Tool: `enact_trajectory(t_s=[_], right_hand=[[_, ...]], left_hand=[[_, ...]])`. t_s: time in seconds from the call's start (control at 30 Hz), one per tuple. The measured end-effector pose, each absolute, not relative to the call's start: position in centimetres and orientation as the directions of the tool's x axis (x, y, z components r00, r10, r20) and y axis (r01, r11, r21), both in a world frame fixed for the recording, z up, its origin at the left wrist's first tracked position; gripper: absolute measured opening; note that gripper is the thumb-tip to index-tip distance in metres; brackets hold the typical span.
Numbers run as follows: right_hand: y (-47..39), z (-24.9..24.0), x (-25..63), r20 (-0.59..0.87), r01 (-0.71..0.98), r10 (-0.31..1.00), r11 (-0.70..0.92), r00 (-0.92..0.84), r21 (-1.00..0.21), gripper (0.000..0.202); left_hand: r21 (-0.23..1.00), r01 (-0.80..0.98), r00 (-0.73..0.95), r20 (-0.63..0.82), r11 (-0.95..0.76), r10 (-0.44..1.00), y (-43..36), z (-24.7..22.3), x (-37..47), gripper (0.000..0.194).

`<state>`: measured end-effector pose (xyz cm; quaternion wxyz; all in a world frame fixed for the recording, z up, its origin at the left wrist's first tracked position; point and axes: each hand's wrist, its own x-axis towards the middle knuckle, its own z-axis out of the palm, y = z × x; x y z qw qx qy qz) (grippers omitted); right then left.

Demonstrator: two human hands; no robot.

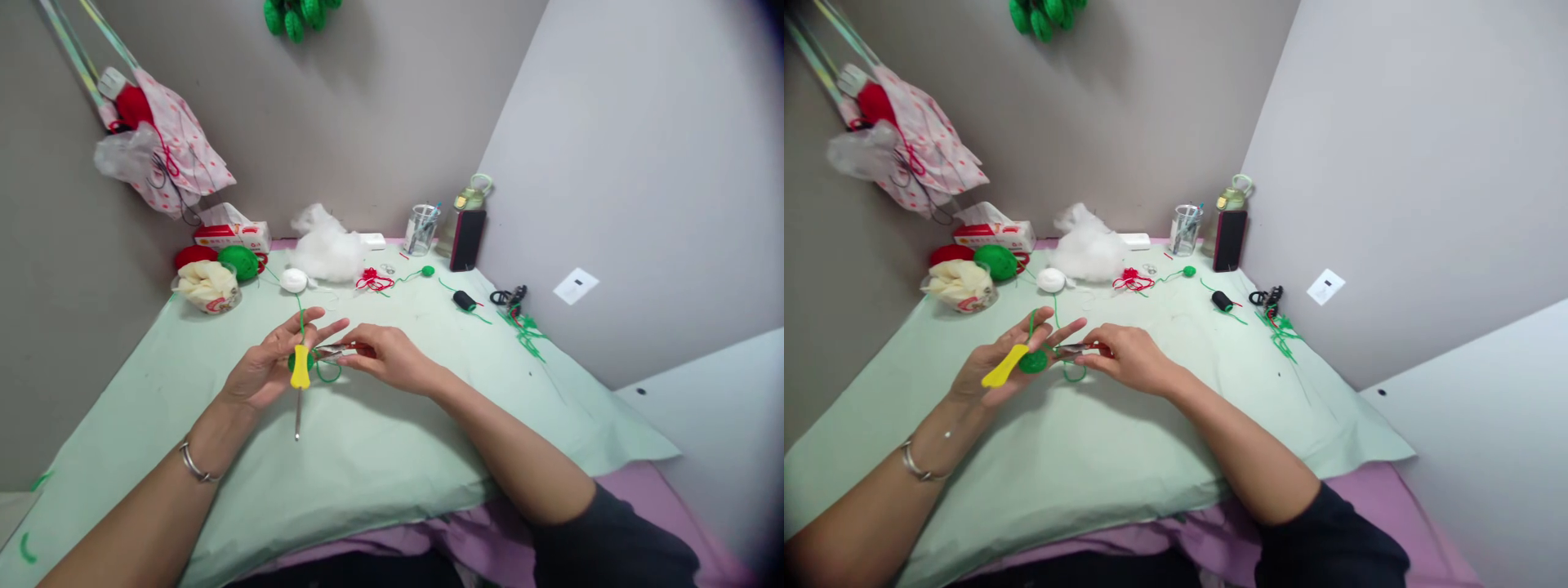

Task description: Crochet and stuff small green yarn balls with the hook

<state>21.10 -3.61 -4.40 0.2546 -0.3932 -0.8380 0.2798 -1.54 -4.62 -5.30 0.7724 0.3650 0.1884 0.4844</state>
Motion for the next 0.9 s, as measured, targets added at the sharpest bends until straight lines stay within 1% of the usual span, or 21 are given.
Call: enact_trajectory(t_s=[0.13, 0.3, 0.4, 0.47, 0.57, 0.67, 0.8, 0.9], right_hand=[[-3.7, -4.8, 20.9, 0.206, 0.492, 0.768, 0.566, -0.607, -0.661, 0.027], [-3.7, -5.3, 20.7, 0.222, 0.431, 0.69, 0.636, -0.689, -0.641, 0.023], [-3.9, -5.4, 20.7, 0.2, 0.382, 0.641, 0.647, -0.741, -0.659, 0.02], [-4.0, -5.4, 20.6, 0.19, 0.351, 0.615, 0.645, -0.765, -0.679, 0.02], [-4.1, -5.4, 20.5, 0.195, 0.319, 0.608, 0.631, -0.769, -0.708, 0.02], [-4.2, -5.5, 20.4, 0.197, 0.303, 0.604, 0.623, -0.772, -0.721, 0.022], [-4.4, -5.7, 20.1, 0.177, 0.331, 0.604, 0.632, -0.777, -0.7, 0.02], [-4.8, -5.6, 20.0, 0.141, 0.352, 0.593, 0.635, -0.793, -0.688, 0.02]], left_hand=[[0.751, -0.593, 0.485, 0.044, 0.291, 0.873, -4.8, -5.3, -1.2, 0.034], [0.743, -0.583, 0.512, 0.02, 0.33, 0.859, -4.9, -5.5, -0.9, 0.033], [0.735, -0.582, 0.513, -0.001, 0.348, 0.859, -4.9, -5.5, -0.8, 0.035], [0.734, -0.569, 0.508, -0.042, 0.372, 0.86, -5.0, -5.5, -0.6, 0.036], [0.726, -0.559, 0.483, -0.109, 0.402, 0.869, -5.0, -5.5, -0.2, 0.037], [0.72, -0.572, 0.435, -0.14, 0.393, 0.89, -5.0, -5.6, 0.2, 0.032], [0.721, -0.579, 0.379, -0.174, 0.38, 0.909, -4.9, -5.8, 0.6, 0.026], [0.724, -0.588, 0.343, -0.179, 0.36, 0.922, -4.7, -6.1, 0.5, 0.026]])
